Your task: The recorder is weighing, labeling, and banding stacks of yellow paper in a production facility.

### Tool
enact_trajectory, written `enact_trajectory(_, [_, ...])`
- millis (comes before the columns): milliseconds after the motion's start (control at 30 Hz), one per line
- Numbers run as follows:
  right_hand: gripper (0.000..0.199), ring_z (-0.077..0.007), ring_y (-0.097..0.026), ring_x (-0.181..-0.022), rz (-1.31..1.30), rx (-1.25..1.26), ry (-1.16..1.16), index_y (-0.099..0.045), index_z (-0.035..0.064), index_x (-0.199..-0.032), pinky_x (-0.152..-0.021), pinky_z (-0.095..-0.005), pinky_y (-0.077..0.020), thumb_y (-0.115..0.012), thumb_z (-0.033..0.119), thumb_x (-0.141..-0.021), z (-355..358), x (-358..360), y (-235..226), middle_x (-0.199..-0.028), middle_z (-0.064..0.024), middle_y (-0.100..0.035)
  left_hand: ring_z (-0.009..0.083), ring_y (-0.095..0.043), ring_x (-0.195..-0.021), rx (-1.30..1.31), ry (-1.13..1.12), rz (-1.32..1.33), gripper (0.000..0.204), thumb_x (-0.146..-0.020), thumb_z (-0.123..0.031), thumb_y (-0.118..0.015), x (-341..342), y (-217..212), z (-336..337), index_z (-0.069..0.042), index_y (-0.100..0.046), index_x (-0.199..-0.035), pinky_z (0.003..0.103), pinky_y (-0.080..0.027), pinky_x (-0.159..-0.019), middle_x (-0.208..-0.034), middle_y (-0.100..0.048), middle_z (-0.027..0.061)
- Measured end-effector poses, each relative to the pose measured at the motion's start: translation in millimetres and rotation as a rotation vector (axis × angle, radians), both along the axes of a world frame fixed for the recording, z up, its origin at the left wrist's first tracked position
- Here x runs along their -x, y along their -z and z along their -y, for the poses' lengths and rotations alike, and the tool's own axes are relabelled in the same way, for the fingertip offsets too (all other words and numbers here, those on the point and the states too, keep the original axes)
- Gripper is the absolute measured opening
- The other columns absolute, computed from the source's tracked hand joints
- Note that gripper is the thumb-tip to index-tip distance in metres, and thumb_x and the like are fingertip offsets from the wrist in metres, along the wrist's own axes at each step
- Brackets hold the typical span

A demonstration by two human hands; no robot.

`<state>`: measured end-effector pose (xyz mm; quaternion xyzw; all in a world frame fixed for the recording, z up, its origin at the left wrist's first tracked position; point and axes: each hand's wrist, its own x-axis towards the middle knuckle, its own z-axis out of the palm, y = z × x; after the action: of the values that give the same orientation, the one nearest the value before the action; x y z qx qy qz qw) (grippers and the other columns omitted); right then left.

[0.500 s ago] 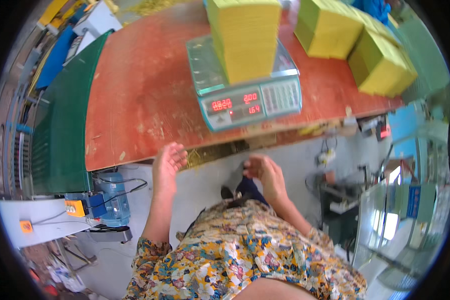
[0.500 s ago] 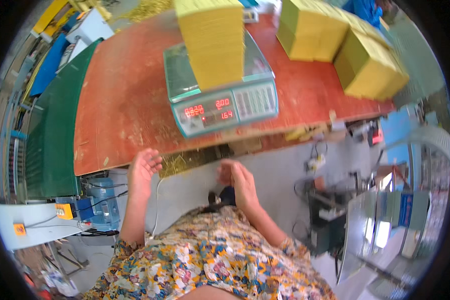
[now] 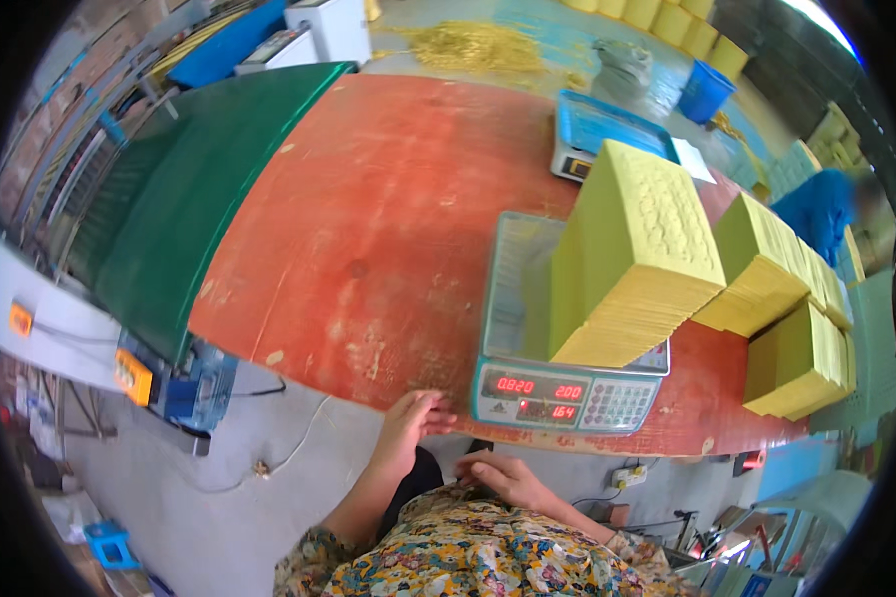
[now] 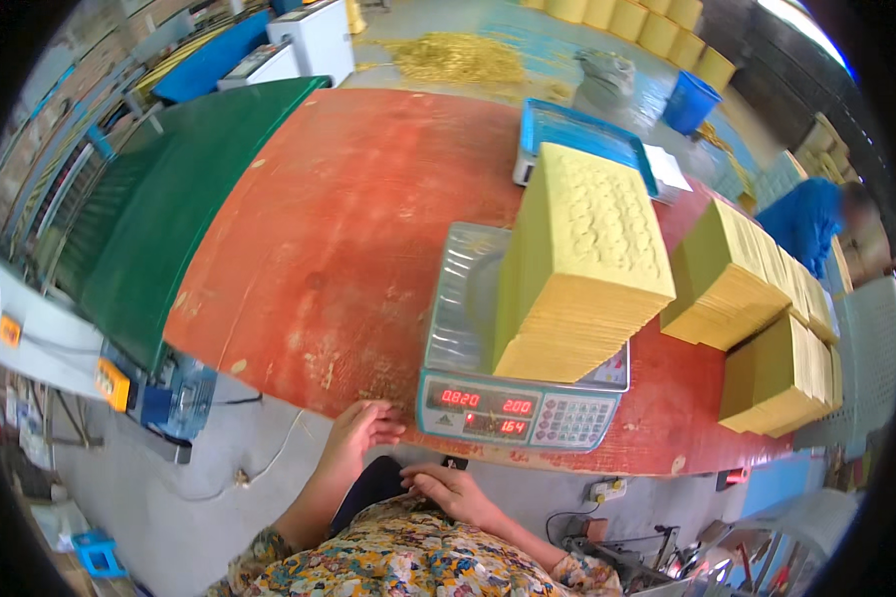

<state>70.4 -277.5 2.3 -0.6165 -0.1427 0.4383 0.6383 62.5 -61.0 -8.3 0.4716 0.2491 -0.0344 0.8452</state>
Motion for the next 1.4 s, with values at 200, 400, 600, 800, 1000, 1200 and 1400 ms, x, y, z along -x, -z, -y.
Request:
enact_trajectory(200, [0.029, -0.0293, -0.065, -0.099, 0.315, 0.063, -0.097, -0.063, 0.0025, -0.117, -0.089, -0.0378, -0.0496, -0.058, 0.024, -0.097, -56, -22, 19, -0.104, -0.0188, -0.067, 0.0308, -0.070, -0.084, 0.076, 0.066, -0.118, 0.038, -0.099, -0.034, -0.050, 10, 13, -58, -0.001, -0.054, -0.116, 0.040, -0.057, -0.071, -0.102, -0.067, 0.0227])
enact_trajectory(400, [0.027, -0.0187, -0.067, -0.094, 0.215, 0.216, 0.174, -0.065, 0.0016, -0.116, -0.085, -0.0321, -0.0524, -0.056, 0.021, -0.099, -66, -8, 16, -0.103, -0.0120, -0.070, 0.0288, -0.070, -0.088, -0.179, 0.626, -0.074, 0.033, -0.104, -0.022, -0.041, -41, -1, -105, 0.005, -0.054, -0.118, 0.036, -0.058, -0.075, -0.106, -0.066, 0.0222])
enact_trajectory(600, [0.027, -0.0184, -0.070, -0.070, 0.061, 0.170, 0.435, -0.066, -0.0010, -0.100, -0.067, -0.0336, -0.0569, -0.052, 0.022, -0.100, -97, -7, 11, -0.080, -0.0117, -0.071, 0.0230, -0.069, -0.084, -0.118, 1.075, -0.283, 0.036, -0.103, -0.024, -0.045, -85, -14, -143, 0.008, -0.058, -0.112, 0.032, -0.056, -0.072, -0.100, -0.068, 0.0181])
enact_trajectory(800, [0.025, -0.0301, -0.070, -0.077, 0.317, 0.255, 0.595, -0.065, 0.0026, -0.108, -0.071, -0.0406, -0.0542, -0.055, 0.021, -0.095, -90, 12, 28, -0.086, -0.0170, -0.069, 0.0186, -0.067, -0.080, -0.439, 1.595, 0.068, 0.033, -0.099, -0.027, -0.052, -86, -15, -82, 0.003, -0.063, -0.109, 0.034, -0.054, -0.072, -0.097, -0.069, 0.0115])
enact_trajectory(1000, [0.026, -0.0407, -0.065, -0.087, 0.431, 0.500, 0.867, -0.063, 0.0076, -0.110, -0.075, -0.0473, -0.0512, -0.055, 0.026, -0.092, -58, 94, 25, -0.093, -0.0214, -0.068, 0.0142, -0.061, -0.073, -0.786, 1.870, 0.447, 0.028, -0.094, -0.025, -0.061, -45, -12, -4, 0.001, -0.068, -0.101, 0.030, -0.050, -0.070, -0.081, -0.068, 0.0090])
enact_trajectory(1200, [0.035, -0.0384, -0.065, -0.094, 0.201, 0.703, 1.197, -0.065, 0.0097, -0.112, -0.082, -0.0473, -0.0508, -0.053, 0.034, -0.090, 11, 268, 44, -0.099, -0.0183, -0.070, 0.0160, -0.066, -0.078, -0.865, 1.884, 0.788, 0.030, -0.092, -0.024, -0.063, 52, -33, 105, 0.001, -0.067, -0.108, 0.030, -0.052, -0.073, -0.086, -0.069, 0.0123])
enact_trajectory(1400, [0.035, -0.0373, -0.066, -0.095, 0.077, 0.746, 1.399, -0.065, 0.0100, -0.113, -0.084, -0.0459, -0.0510, -0.055, 0.035, -0.090, 40, 407, 53, -0.101, -0.0177, -0.070, 0.0265, -0.068, -0.094, -0.783, 2.113, 0.862, 0.039, -0.092, -0.028, -0.062, 174, -17, 198, 0.000, -0.062, -0.118, 0.034, -0.051, -0.083, -0.101, -0.069, 0.0176])
